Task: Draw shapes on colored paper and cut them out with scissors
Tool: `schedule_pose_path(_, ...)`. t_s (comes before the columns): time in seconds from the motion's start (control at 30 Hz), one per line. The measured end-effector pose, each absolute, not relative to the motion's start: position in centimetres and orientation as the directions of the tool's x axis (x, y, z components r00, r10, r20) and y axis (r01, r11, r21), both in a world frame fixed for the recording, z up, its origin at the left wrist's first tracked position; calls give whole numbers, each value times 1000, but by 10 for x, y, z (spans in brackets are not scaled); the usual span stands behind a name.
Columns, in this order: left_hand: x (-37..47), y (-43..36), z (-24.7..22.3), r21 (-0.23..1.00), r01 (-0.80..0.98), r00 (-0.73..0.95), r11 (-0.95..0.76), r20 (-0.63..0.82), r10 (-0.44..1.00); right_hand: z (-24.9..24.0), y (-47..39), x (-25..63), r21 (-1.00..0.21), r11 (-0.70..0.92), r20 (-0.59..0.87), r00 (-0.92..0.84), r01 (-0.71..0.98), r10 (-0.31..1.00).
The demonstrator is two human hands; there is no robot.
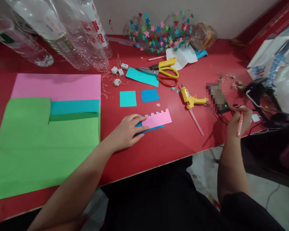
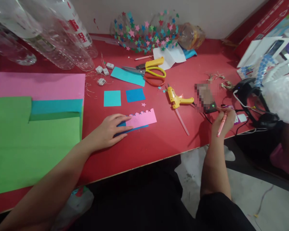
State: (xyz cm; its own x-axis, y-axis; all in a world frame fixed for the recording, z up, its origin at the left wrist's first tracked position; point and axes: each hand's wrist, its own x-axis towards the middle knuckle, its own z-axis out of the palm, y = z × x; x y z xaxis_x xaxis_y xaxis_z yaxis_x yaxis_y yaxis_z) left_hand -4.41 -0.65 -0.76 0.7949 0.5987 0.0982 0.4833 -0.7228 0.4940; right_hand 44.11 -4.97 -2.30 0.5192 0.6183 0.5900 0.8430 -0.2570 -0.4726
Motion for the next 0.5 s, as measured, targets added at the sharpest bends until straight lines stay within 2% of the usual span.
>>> schedule_pose_path(0.23, -43, -6, -7, 459, 487, 800, -743, 106, 590, -26, -40, 452, -441, -388, 520, 583, 809, 624)
schedule_pose_path(0.5, -43, -5, -6, 492, 475, 800, -730, 103, 591, -35, -36, 458, -386, -366, 545, 529, 847, 651)
